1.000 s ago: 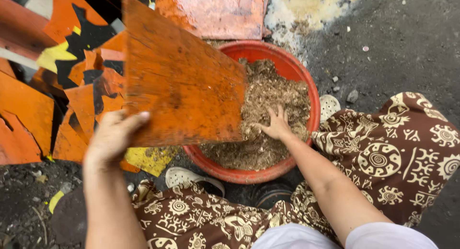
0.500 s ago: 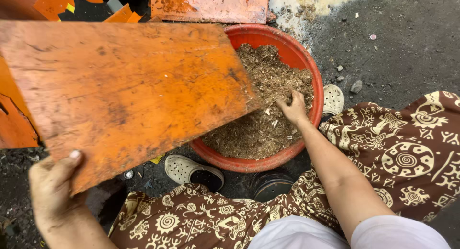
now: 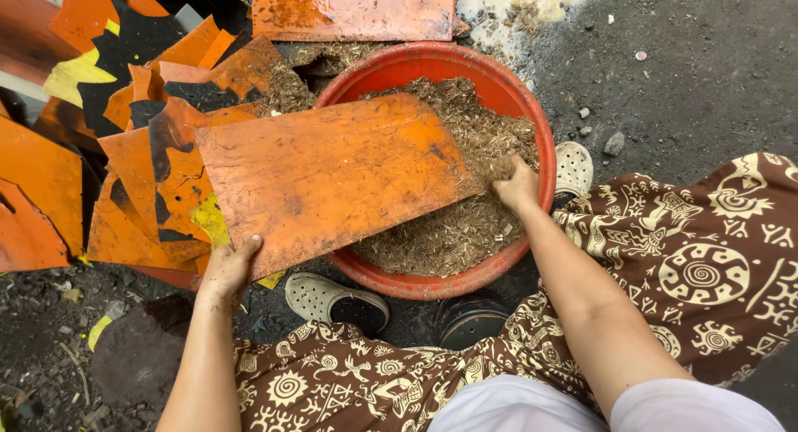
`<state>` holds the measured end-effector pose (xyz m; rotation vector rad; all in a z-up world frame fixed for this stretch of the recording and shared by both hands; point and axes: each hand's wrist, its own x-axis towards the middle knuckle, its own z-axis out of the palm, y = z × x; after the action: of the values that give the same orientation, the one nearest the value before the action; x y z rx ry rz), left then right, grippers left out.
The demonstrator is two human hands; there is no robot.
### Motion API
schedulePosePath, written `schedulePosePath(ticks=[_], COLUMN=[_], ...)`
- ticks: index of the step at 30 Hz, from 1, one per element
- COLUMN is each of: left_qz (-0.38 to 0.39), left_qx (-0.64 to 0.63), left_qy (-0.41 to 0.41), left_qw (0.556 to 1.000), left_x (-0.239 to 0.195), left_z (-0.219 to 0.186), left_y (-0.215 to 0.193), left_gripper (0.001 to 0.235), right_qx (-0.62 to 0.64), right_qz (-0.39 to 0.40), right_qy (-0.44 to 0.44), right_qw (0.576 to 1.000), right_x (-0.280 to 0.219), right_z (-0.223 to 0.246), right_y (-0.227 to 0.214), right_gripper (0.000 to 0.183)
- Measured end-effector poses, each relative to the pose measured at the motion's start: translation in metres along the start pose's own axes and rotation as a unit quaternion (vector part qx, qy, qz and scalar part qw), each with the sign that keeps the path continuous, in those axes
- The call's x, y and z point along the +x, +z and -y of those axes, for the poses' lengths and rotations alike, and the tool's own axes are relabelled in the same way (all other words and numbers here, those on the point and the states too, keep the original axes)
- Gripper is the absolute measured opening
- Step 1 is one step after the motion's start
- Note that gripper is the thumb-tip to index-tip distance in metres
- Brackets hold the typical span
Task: The person scrubs orange rectangular tiles with a handful of fibrous material, repeatedly rubbing the surface and rinsing the material in a red basin. The person handles multiple tiles one at a time, turning them over and continuing to scrub both sides.
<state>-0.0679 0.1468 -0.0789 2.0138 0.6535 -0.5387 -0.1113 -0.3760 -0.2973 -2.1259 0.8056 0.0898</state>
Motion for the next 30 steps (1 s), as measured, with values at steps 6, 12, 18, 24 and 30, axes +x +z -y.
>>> schedulePosePath(ticks=[6,12,18,24,30], left_qz=[0.052,0.083,0.124,0.179,-0.215], left_qx=[-0.188,-0.181,-0.248,-0.313,-0.041], left_qy=[0.044,0.135,0.175,0.239,0.403], left_qw=[0.98,0.971,0.945,0.902,0.889], left_x=[0.004,0.007,0.001,-0.009,0.011], left_z=[-0.021,-0.075,-0.121,-0.152,-0.147], left_y=[0.013,0.04,0.064,0.084,0.069], left_gripper=[0.031,0.039,0.055,0.054,0.046], right_qx=[0.188,0.031,-0.036,0.045,-0.063], right_qz=[0.157,0.248,0.041,-0.077,0.015], right_qy=[-0.326,-0.446,-0.524,-0.586,-0.58], right_qw=[0.913,0.86,0.85,0.806,0.812], right_x=[-0.031,-0.095,-0.125,-0.092,-0.037], right_z=[0.094,0.202,0.237,0.281,0.327], right_y=[0.003,0.015,0.016,-0.024,-0.088], right_gripper=[0.026,0.071,0.066,0.044,0.036])
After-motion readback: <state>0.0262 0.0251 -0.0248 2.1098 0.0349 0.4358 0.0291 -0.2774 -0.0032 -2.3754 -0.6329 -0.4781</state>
